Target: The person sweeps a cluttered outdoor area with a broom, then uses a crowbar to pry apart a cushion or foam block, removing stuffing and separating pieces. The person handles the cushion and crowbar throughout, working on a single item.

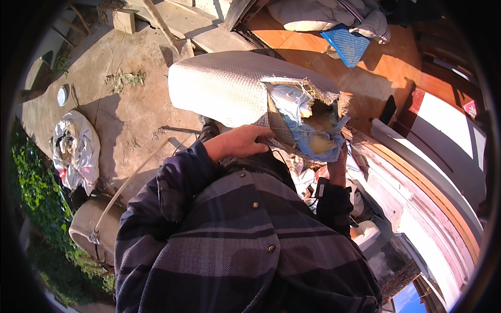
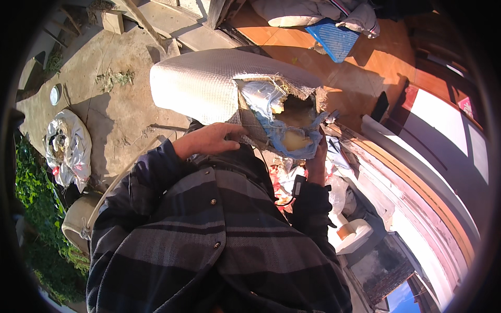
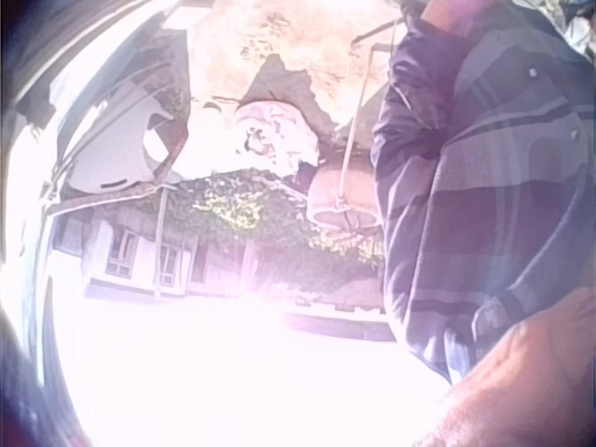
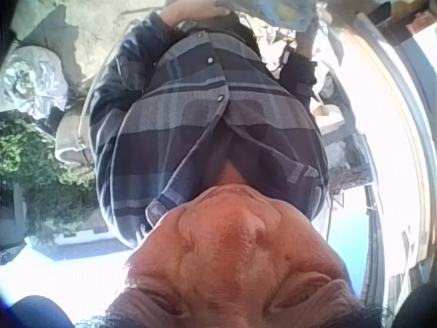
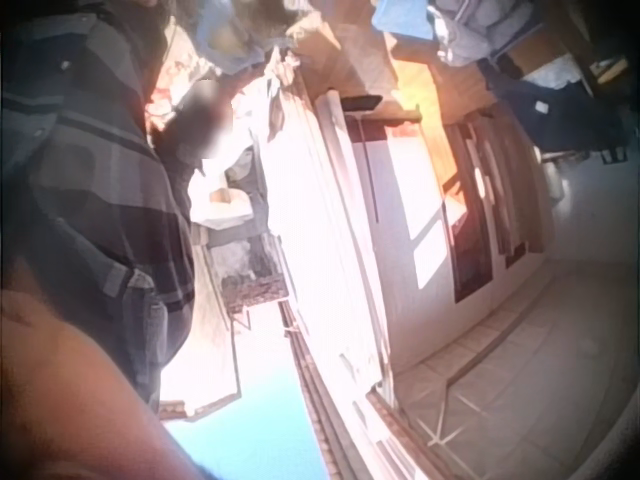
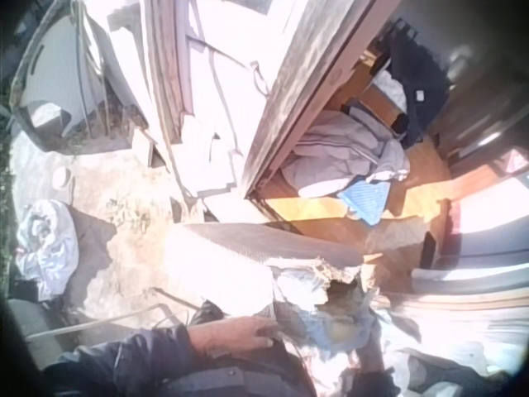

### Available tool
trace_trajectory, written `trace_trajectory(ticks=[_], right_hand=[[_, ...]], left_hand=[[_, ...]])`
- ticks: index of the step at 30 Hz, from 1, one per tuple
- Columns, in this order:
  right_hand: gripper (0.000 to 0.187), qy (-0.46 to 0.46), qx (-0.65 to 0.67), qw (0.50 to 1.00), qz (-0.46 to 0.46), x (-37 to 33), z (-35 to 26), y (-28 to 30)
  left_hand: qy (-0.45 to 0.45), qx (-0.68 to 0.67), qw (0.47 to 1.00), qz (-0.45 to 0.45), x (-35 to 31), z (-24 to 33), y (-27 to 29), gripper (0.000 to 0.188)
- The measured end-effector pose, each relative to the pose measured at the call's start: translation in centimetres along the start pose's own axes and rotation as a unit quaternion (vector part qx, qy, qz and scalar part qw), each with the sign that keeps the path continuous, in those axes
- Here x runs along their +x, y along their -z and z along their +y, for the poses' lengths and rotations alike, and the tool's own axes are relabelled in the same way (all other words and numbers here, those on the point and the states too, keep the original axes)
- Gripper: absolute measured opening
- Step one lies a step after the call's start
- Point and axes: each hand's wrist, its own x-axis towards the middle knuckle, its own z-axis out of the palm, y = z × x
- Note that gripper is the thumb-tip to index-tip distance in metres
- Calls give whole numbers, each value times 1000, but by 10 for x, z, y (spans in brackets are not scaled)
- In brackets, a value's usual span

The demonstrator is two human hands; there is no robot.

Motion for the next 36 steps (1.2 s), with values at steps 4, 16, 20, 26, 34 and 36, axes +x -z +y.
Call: trace_trajectory(ticks=[4, 16, 20, 26, 34, 36], right_hand=[[54, -10, -27, 999, 44, 12, 12, 15], [39, -11, 119, 984, 133, 40, 46, 44], [45, -16, 133, 984, 115, 45, 56, 53], [45, 35, 180, 980, 80, 36, 81, 78], [38, 23, 244, 962, 125, 42, 124, 117], [39, 50, 279, 951, 122, 42, 135, 123]], left_hand=[[15, -17, 999, 30, -4, -9, 3, 48], [248, 229, 892, 301, 5, -64, 32, 52], [275, 244, 882, 293, 28, -63, 48, 55], [277, 276, 879, 274, 71, -48, 49, 58], [214, 329, 893, 219, 113, -29, 44, 55], [183, 334, 905, 190, 116, -35, 46, 43]])
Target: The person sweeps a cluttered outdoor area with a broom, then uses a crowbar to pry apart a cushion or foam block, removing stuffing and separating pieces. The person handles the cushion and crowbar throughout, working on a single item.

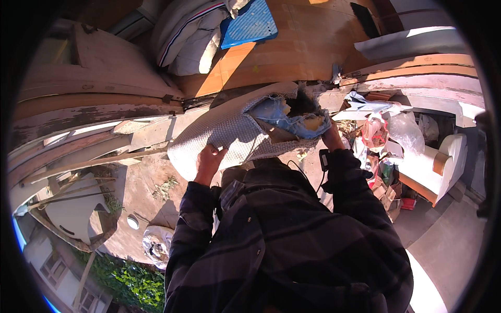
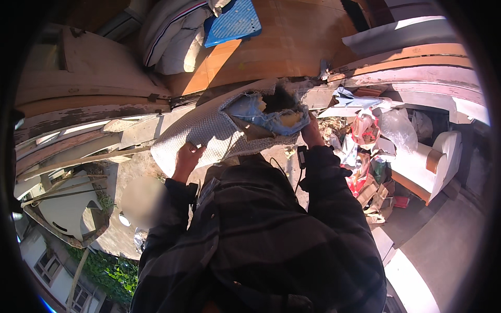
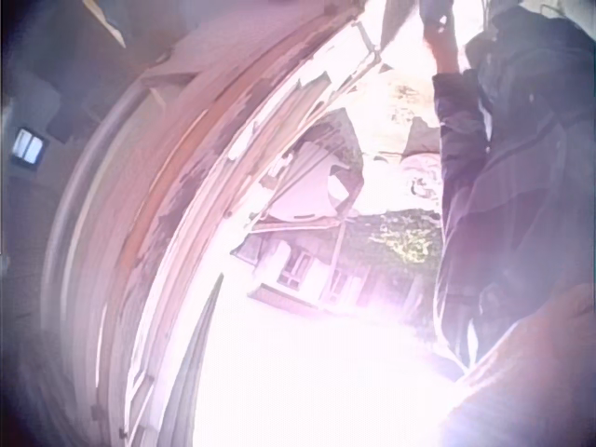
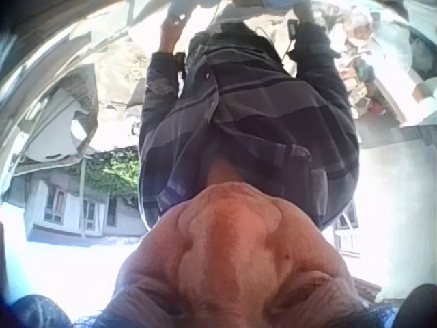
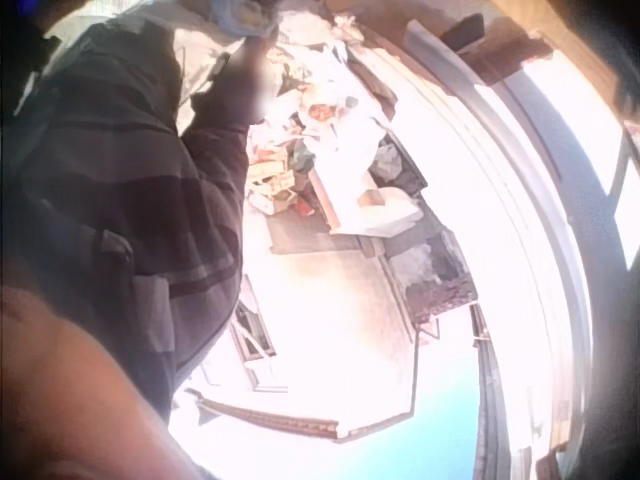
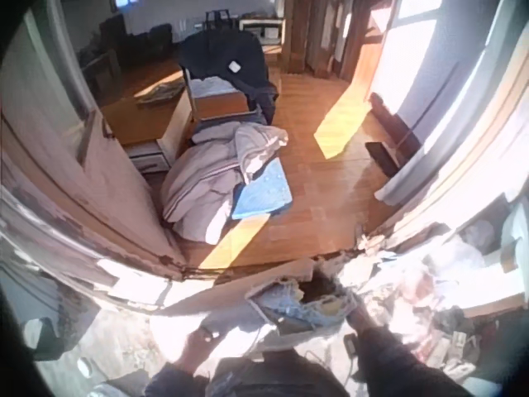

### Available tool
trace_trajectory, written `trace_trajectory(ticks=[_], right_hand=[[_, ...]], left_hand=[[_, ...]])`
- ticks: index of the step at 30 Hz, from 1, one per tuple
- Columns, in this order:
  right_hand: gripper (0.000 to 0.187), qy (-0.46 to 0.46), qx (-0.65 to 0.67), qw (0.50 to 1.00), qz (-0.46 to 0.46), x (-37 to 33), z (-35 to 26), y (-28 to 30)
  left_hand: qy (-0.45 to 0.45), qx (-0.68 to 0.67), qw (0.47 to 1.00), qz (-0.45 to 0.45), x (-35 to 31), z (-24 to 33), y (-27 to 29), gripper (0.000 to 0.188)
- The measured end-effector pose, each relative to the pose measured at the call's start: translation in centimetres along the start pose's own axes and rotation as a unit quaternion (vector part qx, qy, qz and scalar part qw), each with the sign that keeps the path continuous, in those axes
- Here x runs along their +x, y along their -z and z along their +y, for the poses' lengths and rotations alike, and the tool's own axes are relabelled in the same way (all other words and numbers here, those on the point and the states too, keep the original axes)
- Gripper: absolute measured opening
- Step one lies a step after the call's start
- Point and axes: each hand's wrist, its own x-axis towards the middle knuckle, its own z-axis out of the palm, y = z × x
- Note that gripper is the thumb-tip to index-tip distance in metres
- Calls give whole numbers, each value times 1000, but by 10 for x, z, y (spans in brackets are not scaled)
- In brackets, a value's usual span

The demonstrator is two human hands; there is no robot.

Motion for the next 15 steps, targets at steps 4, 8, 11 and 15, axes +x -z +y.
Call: trace_trajectory(ticks=[4, 8, 11, 15], right_hand=[[42, 23, -20, 999, 38, 3, 16, 17], [42, 80, -129, 974, 171, 1, 21, 17], [33, 103, -295, 884, 348, -15, 4, -3], [12, 243, -456, 782, 349, -51, -32, -67]], left_hand=[[60, -39, 996, -60, 8, -5, -10, 37], [65, -62, 994, -64, 12, 1, -14, 35], [59, -73, 993, -75, 17, 11, -13, 34], [62, -106, 984, -128, 18, 22, -4, 33]])
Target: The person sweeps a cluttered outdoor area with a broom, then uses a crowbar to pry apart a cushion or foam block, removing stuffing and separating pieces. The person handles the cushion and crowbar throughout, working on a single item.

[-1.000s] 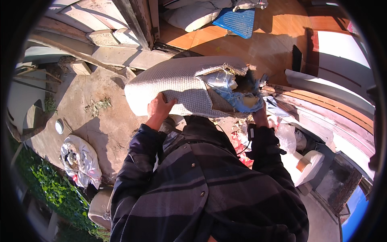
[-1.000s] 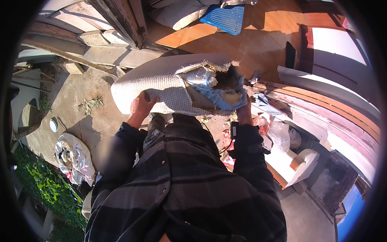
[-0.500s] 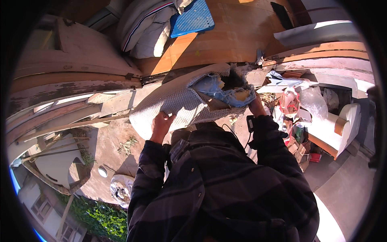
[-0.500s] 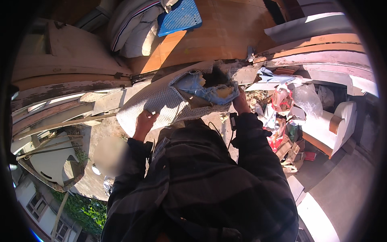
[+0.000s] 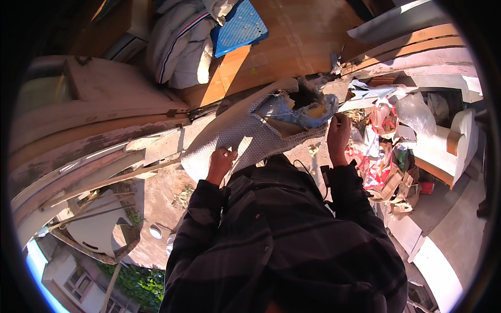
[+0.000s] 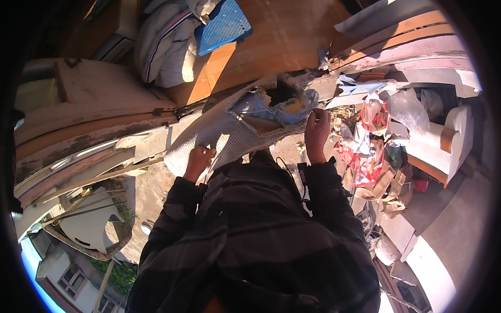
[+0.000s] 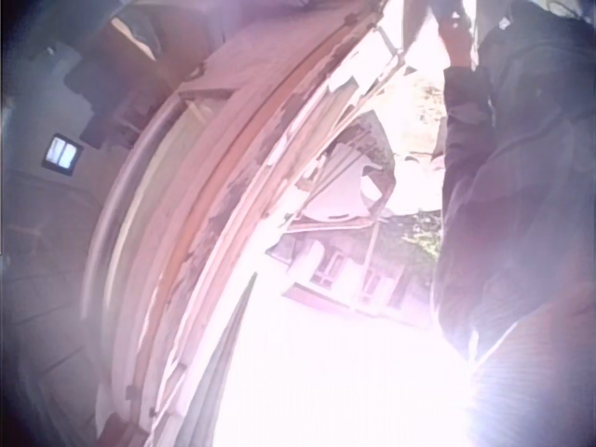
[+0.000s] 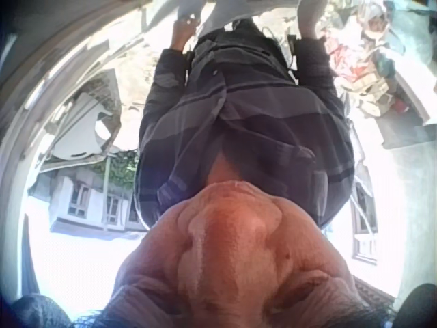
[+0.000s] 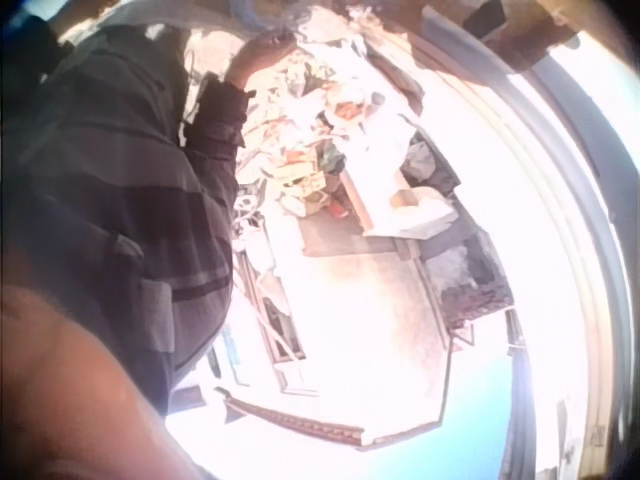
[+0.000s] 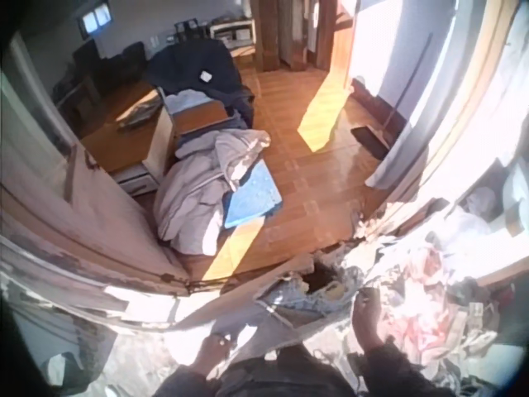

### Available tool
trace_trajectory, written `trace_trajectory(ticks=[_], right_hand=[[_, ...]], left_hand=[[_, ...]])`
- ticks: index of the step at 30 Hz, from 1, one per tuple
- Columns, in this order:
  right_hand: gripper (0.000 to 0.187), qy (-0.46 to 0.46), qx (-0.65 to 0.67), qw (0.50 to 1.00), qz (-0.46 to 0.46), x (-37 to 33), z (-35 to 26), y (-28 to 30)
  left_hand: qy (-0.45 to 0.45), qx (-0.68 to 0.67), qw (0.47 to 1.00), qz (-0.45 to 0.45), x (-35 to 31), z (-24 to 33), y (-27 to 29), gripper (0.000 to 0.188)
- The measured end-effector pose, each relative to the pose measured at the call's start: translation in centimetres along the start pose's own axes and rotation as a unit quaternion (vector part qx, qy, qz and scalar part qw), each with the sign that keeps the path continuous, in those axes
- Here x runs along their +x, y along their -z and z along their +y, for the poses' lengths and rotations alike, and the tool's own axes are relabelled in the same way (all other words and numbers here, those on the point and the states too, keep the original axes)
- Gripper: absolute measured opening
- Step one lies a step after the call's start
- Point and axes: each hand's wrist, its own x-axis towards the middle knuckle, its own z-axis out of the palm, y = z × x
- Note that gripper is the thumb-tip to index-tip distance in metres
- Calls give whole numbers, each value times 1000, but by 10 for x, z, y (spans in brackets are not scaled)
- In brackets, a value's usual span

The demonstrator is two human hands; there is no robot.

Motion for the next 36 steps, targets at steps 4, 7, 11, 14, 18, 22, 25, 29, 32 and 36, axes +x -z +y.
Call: trace_trajectory(ticks=[4, 7, 11, 14, 18, 22, 25, 29, 32, 36], right_hand=[[11, 86, 34, 978, -185, -28, -75, -15], [29, 211, -49, 950, -227, -41, -103, -46], [29, 187, -134, 944, -236, -52, -112, -72], [20, 121, -100, 944, -289, -61, -116, -73], [16, 128, -30, 909, -394, -69, -126, -67], [18, 136, -47, 908, -394, -69, -138, -69], [23, 148, -62, 922, -353, -76, -145, -68], [35, 121, -73, 973, -184, -99, -140, -46], [30, 41, -83, 995, -49, -124, -117, -20], [15, -171, -25, 984, -46, -175, -72, 3]], left_hand=[[-29, 27, 996, -79, -1, 11, 9, 36], [-1, 18, 991, -132, 1, 12, 12, 39], [-63, 31, 988, -138, 6, 1, 14, 39], [-68, 26, 988, -136, 12, -7, 15, 38], [-21, -16, 991, -129, 13, -9, 17, 36], [-9, -37, 990, -137, 15, -3, 25, 34], [-24, -38, 988, -150, 19, -1, 34, 33], [-17, -72, 975, -211, 37, 5, 51, 35], [-44, -51, 985, -159, 51, 17, 61, 37], [-63, 4, 995, -74, 65, 40, 81, 42]])
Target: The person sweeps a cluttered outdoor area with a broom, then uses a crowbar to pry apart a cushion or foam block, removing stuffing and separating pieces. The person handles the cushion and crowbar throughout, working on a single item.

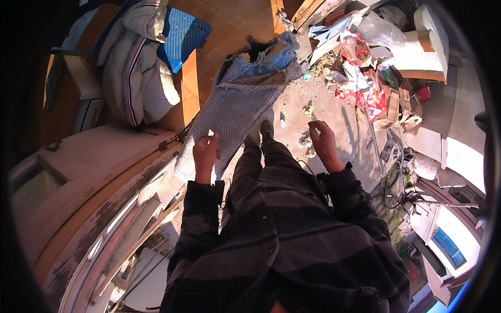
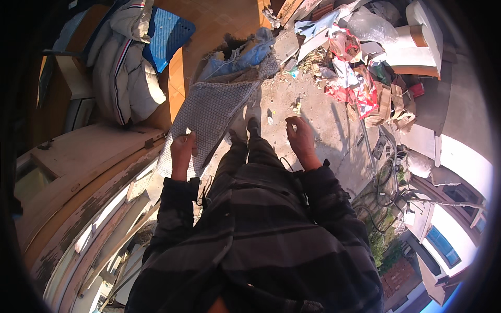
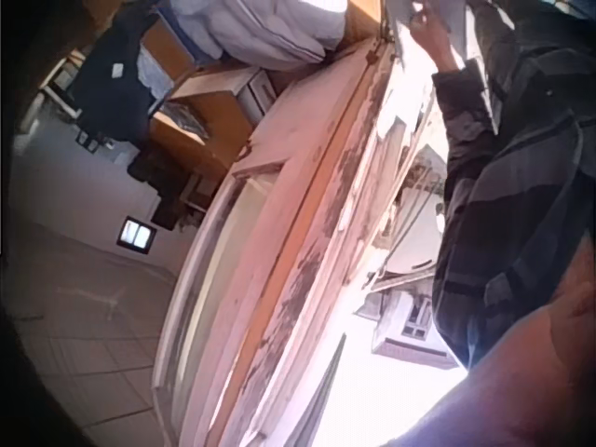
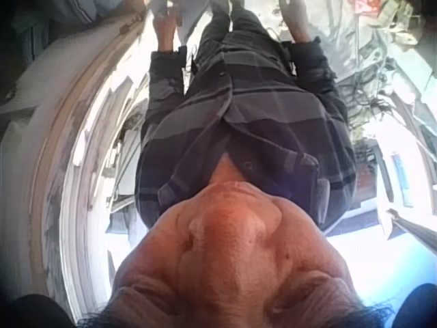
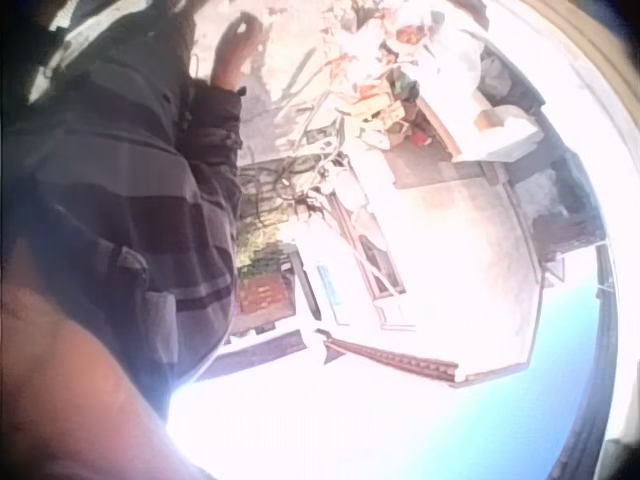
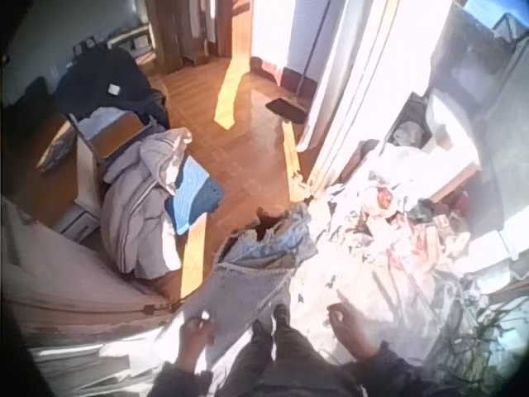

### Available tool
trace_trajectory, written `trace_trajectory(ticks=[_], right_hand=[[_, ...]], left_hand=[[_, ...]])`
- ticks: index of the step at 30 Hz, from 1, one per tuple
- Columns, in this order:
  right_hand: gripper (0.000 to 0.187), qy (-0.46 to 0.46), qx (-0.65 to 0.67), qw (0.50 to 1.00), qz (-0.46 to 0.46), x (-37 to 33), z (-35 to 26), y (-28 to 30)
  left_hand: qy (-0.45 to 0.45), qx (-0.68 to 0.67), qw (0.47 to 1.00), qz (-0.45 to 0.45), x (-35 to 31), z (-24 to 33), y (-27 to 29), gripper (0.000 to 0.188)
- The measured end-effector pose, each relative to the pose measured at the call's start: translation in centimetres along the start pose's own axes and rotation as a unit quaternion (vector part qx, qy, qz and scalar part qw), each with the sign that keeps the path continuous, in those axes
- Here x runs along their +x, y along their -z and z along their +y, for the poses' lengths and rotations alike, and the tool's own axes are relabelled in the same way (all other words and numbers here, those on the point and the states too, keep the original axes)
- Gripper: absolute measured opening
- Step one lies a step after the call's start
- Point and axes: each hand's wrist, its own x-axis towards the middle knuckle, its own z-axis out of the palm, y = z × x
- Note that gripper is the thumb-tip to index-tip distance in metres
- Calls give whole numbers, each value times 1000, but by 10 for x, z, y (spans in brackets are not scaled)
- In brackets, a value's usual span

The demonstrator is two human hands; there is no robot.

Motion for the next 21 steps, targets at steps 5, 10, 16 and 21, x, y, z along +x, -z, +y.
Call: trace_trajectory(ticks=[5, 10, 16, 21], right_hand=[[17, -112, 35, 991, -58, -70, 50, -12], [21, -111, 53, 988, -96, -118, 70, -12], [24, -163, 58, 982, -80, -179, 111, -6], [23, -174, 80, 980, -59, -245, 161, -2]], left_hand=[[-88, 97, 989, 72, 25, 24, 32, 41], [-109, 228, 965, 62, 54, 40, 46, 48], [-116, 307, 944, 16, 55, 56, 34, 49], [-150, 319, 935, 38, 56, 42, 10, 48]])
